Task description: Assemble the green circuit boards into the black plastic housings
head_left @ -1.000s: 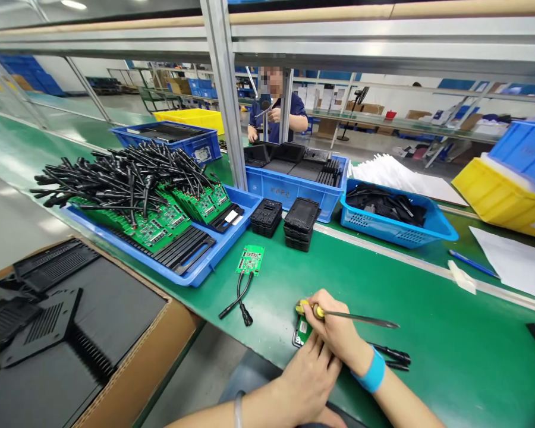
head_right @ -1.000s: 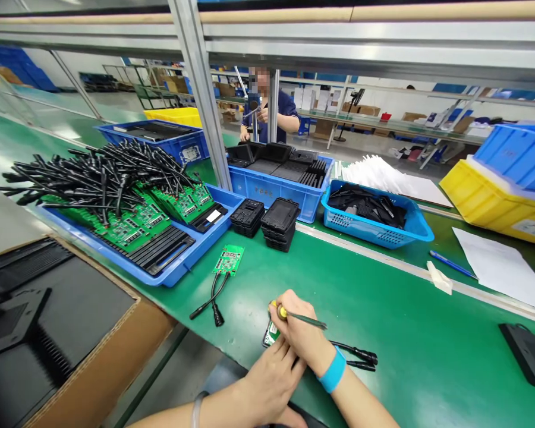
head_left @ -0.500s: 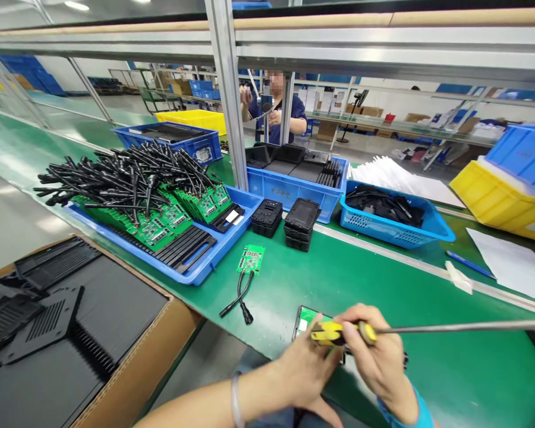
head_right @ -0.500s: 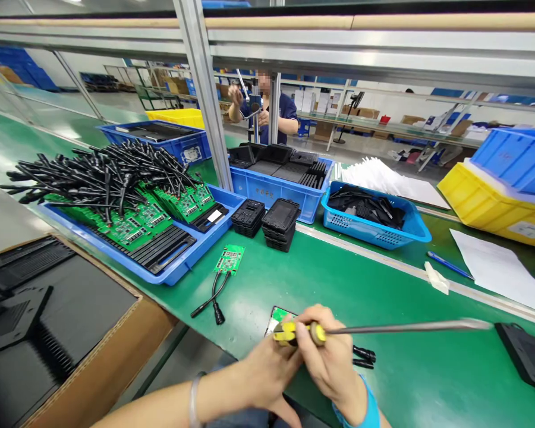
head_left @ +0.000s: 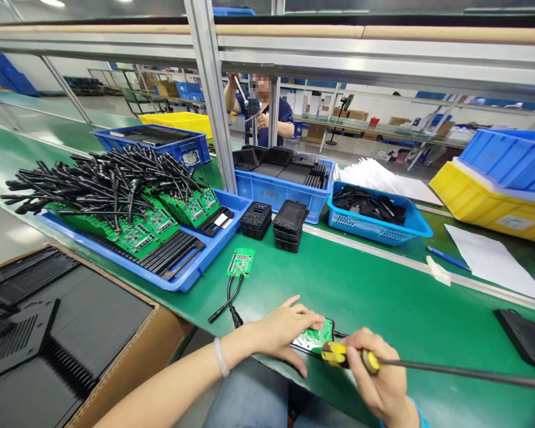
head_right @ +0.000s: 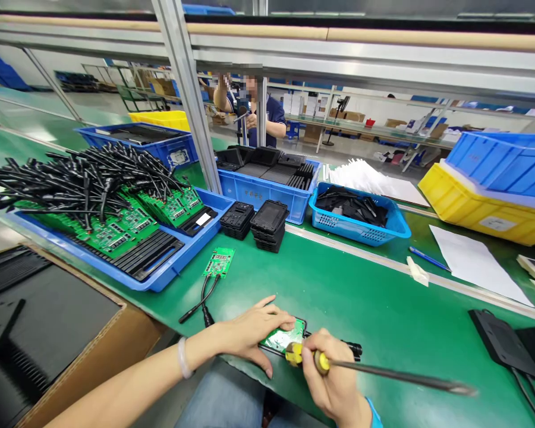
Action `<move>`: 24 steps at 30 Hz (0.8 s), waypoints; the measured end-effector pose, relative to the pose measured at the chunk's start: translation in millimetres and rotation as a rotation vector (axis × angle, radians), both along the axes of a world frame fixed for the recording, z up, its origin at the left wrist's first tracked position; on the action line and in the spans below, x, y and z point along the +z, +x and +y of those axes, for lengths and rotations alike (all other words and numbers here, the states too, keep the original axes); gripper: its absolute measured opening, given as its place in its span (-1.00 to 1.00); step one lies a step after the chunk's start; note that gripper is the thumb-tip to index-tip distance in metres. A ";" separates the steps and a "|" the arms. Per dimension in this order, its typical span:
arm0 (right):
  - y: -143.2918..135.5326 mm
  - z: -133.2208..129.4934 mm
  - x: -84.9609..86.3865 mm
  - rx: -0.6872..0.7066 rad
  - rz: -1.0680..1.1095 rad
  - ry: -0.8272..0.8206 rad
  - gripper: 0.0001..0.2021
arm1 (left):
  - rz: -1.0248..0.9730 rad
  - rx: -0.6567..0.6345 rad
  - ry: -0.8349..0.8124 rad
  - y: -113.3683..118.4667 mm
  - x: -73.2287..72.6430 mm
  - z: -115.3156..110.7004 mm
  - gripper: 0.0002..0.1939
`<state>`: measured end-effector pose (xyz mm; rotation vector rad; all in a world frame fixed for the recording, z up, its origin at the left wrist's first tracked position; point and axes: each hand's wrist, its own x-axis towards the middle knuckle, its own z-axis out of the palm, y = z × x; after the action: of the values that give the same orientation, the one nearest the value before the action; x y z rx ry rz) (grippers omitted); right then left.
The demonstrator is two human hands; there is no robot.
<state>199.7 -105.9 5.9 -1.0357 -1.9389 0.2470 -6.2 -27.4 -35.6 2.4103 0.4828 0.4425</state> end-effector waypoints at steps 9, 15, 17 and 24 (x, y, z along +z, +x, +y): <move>55.1 55.0 -6.8 -0.341 -0.484 0.001 -0.83 | 0.101 0.045 0.287 14.3 29.9 17.8 -0.51; 101.7 94.5 -38.6 -0.442 -0.657 0.048 -0.80 | -0.033 0.652 0.366 23.9 73.4 99.4 -0.74; 97.6 89.6 -40.6 -0.442 -0.648 0.054 -0.76 | -0.079 0.866 0.340 24.8 86.2 127.8 -0.52; 32.2 32.2 -49.9 -0.028 -0.617 -0.149 -0.43 | -0.178 1.072 0.082 19.9 98.1 172.2 -0.11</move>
<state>231.9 -73.7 -44.0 -1.3478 -2.4794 0.0544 13.7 144.8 62.5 1.9585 1.6816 1.1108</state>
